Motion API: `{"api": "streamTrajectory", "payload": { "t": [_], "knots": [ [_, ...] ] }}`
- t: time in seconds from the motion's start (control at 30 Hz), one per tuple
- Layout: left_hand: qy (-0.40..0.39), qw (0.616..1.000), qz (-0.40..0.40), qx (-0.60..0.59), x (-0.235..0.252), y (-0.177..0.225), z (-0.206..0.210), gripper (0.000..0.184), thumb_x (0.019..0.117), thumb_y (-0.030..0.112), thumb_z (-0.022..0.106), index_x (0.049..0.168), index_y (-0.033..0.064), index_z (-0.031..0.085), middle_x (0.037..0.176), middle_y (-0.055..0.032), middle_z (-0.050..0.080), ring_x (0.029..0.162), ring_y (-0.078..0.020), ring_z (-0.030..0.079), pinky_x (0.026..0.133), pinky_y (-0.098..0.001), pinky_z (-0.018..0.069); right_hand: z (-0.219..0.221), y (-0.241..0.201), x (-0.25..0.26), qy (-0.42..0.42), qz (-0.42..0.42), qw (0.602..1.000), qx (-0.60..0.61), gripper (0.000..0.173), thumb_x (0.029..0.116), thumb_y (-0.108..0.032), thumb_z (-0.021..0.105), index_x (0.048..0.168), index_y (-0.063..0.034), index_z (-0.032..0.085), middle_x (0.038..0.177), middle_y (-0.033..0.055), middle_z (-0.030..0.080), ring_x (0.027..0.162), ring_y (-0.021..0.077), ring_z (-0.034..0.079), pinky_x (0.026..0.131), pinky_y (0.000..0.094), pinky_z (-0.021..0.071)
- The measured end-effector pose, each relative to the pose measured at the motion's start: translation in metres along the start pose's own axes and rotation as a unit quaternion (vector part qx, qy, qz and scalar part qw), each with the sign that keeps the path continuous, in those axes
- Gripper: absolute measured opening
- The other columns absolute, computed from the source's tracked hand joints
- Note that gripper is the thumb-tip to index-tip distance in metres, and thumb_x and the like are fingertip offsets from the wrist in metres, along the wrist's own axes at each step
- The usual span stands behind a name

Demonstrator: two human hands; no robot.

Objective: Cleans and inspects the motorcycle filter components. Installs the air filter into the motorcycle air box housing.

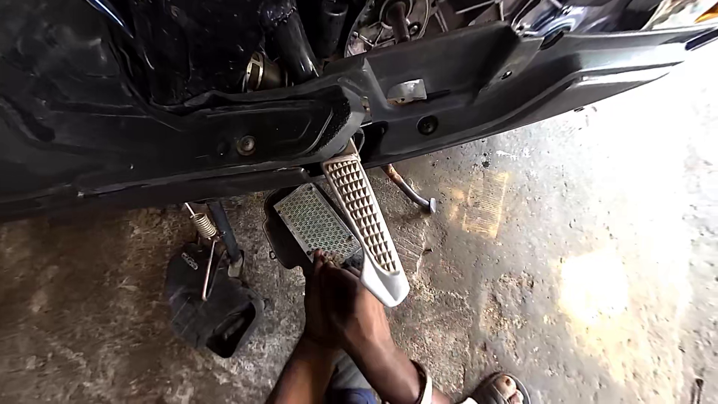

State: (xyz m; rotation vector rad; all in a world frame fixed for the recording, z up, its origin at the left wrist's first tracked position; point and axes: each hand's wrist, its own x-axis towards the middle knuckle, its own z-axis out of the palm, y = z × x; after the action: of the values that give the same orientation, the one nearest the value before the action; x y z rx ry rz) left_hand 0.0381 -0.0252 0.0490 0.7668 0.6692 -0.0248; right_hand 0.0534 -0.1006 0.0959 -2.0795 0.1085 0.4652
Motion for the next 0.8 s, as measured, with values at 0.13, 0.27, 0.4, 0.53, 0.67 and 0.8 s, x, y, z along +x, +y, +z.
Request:
{"api": "streamTrajectory", "payload": {
  "t": [0.13,0.27,0.4,0.53,0.67,0.8],
  "knots": [
    [0.128,0.990,-0.035,0.055,0.002,0.020,0.021,0.032,0.1076,0.039,0.047,0.113,0.0121,0.063,0.086,-0.0043,0.068,0.076,-0.0125,0.068,0.065,-0.0308,0.0583,-0.014,0.021,0.005,-0.080,-0.153,0.980,-0.102,0.023,0.1019,-0.023,0.055,0.113,-0.0157,0.073,0.104,0.0065,0.070,0.093,0.0204,0.070,0.079,0.0393,0.0602],
    [0.128,0.988,0.012,0.084,0.005,0.019,0.028,0.034,0.1064,0.022,0.053,0.139,0.0102,0.051,0.117,-0.0132,0.068,0.101,-0.0240,0.070,0.083,-0.0425,0.0615,-0.044,0.071,0.016,0.001,-0.336,0.919,-0.204,0.012,0.0977,-0.015,0.063,0.101,-0.0151,0.074,0.102,0.0055,0.072,0.090,0.0204,0.072,0.071,0.0370,0.0622],
    [0.128,0.989,0.020,0.069,0.002,0.017,0.035,0.039,0.1043,0.016,0.057,0.143,0.0109,0.049,0.124,-0.0128,0.066,0.107,-0.0252,0.069,0.088,-0.0435,0.0608,-0.069,0.068,0.026,0.073,-0.223,0.951,-0.199,0.010,0.0888,-0.019,0.071,0.093,-0.0105,0.073,0.086,0.0077,0.068,0.065,0.0234,0.068,0.052,0.0434,0.0564],
    [0.137,0.986,0.031,0.090,0.007,0.019,0.030,0.040,0.1038,0.019,0.058,0.142,0.0105,0.050,0.122,-0.0112,0.067,0.106,-0.0222,0.069,0.088,-0.0414,0.0605,-0.043,0.047,0.014,-0.017,-0.049,0.993,-0.103,0.018,0.0940,-0.028,0.067,0.105,-0.0164,0.075,0.094,0.0052,0.071,0.082,0.0223,0.070,0.071,0.0477,0.0596],
    [0.149,0.950,0.057,0.269,-0.002,0.027,0.025,0.033,0.1043,0.027,0.058,0.132,0.0094,0.058,0.114,-0.0018,0.068,0.102,-0.0054,0.065,0.089,-0.0245,0.0547,-0.009,0.020,-0.008,-0.115,-0.025,0.992,-0.038,0.029,0.0992,-0.030,0.056,0.113,-0.0133,0.075,0.099,0.0062,0.070,0.089,0.0190,0.069,0.079,0.0400,0.0580],
    [0.154,0.964,0.057,0.210,-0.004,0.032,0.016,0.032,0.1032,0.024,0.060,0.132,0.0100,0.057,0.112,-0.0050,0.070,0.098,-0.0110,0.069,0.083,-0.0300,0.0597,-0.010,0.038,-0.007,-0.175,-0.119,0.977,-0.028,0.030,0.1018,-0.028,0.054,0.123,-0.0180,0.073,0.102,0.0076,0.068,0.088,0.0213,0.067,0.077,0.0418,0.0571]
  ]
}}
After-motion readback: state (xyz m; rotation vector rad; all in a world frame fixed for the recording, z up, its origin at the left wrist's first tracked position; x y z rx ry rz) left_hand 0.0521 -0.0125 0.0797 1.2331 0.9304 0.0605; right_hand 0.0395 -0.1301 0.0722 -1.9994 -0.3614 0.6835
